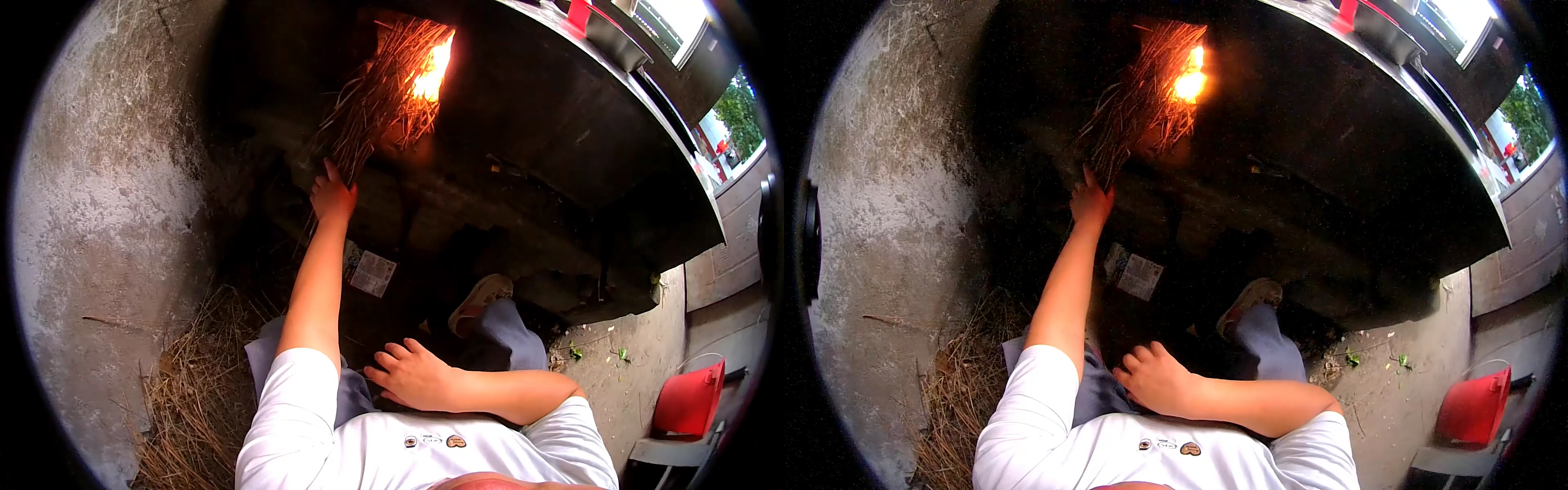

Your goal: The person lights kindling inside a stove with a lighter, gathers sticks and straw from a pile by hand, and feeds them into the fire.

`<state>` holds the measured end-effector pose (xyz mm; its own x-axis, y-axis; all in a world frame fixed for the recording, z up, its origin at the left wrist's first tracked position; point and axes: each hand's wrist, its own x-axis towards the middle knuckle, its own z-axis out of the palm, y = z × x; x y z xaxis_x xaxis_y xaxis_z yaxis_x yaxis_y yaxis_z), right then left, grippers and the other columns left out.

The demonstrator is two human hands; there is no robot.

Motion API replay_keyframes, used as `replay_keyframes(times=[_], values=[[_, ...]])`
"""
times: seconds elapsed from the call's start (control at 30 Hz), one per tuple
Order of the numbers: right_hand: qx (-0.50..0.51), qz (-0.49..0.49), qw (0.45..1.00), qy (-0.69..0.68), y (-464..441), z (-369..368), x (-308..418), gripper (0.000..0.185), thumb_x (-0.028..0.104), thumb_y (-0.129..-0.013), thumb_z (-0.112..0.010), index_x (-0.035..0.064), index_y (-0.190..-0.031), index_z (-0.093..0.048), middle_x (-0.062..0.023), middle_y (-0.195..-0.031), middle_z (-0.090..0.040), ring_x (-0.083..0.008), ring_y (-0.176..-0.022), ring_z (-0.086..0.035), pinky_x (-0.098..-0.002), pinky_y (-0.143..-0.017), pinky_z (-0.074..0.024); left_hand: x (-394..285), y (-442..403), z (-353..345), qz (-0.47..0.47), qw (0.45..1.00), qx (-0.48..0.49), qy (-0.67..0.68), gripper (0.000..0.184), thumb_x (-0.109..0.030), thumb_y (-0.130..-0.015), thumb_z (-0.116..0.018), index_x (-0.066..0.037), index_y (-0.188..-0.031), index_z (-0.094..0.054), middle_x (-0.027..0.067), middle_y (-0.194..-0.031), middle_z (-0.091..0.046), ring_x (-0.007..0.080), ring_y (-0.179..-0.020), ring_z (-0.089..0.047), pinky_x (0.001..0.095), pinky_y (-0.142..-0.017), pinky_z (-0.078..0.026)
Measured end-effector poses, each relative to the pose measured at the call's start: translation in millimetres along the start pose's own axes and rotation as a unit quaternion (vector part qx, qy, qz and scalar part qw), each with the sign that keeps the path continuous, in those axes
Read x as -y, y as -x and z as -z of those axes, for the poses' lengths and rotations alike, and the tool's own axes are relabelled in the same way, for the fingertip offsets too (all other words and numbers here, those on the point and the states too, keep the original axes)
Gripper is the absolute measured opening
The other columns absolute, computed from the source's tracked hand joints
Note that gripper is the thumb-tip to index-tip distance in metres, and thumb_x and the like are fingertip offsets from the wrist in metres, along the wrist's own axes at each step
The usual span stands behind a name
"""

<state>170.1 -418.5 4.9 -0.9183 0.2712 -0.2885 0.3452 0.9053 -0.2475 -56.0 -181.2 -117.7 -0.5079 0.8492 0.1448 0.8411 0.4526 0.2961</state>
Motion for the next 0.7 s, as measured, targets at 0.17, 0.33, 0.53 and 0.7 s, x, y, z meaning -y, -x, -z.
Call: replay_keyframes(times=[0.17,0.33,0.53,0.7], values=[[0.026,0.014,1.0,0.002,1.3,-4.1,-0.7,0.045,0.035,-0.084,-0.057,0.0106,-0.121,-0.053,-0.0101,-0.111,-0.056,-0.0258,-0.108,-0.051,-0.0379,-0.087,-0.0396,0.7,-1.8,-4.3,-0.004,1.0,-0.011,-0.006,0.087,-0.046,-0.082,-0.059,-0.007,-0.144,-0.014,0.0219,-0.115,-0.048,0.0359,-0.104,-0.052,0.0449,-0.084,-0.046],[0.026,0.013,1.0,-0.002,3.4,-2.1,-1.2,0.045,0.035,-0.083,-0.057,0.0106,-0.121,-0.053,-0.0099,-0.11,-0.056,-0.0253,-0.106,-0.052,-0.0374,-0.086,-0.0399,1.1,-2.4,-10.3,-0.005,1.0,-0.028,-0.009,0.086,-0.047,-0.081,-0.059,-0.007,-0.143,-0.015,0.0212,-0.113,-0.049,0.0359,-0.103,-0.052,0.0454,-0.083,-0.046],[0.024,0.011,1.0,0.003,4.7,-2.1,-1.2,0.045,0.035,-0.083,-0.058,0.0108,-0.121,-0.053,-0.0093,-0.109,-0.056,-0.0241,-0.104,-0.052,-0.0364,-0.085,-0.04,1.3,-1.9,-10.0,-0.007,0.999,-0.036,-0.016,0.087,-0.048,-0.08,-0.059,-0.007,-0.143,-0.016,0.0205,-0.112,-0.049,0.0357,-0.101,-0.053,0.0448,-0.081,-0.047],[-0.091,0.036,0.995,0.036,7.4,-13.2,-4.3,0.034,0.027,-0.082,-0.054,0.013,-0.112,-0.061,-0.0031,-0.088,-0.056,-0.0199,-0.085,-0.053,-0.0317,-0.073,-0.0394,1.3,-1.7,-9.7,-0.009,0.999,-0.036,-0.029,0.087,-0.05,-0.081,-0.058,-0.007,-0.143,-0.015,0.0209,-0.112,-0.049,0.0352,-0.1,-0.053,0.0441,-0.08,-0.048]])
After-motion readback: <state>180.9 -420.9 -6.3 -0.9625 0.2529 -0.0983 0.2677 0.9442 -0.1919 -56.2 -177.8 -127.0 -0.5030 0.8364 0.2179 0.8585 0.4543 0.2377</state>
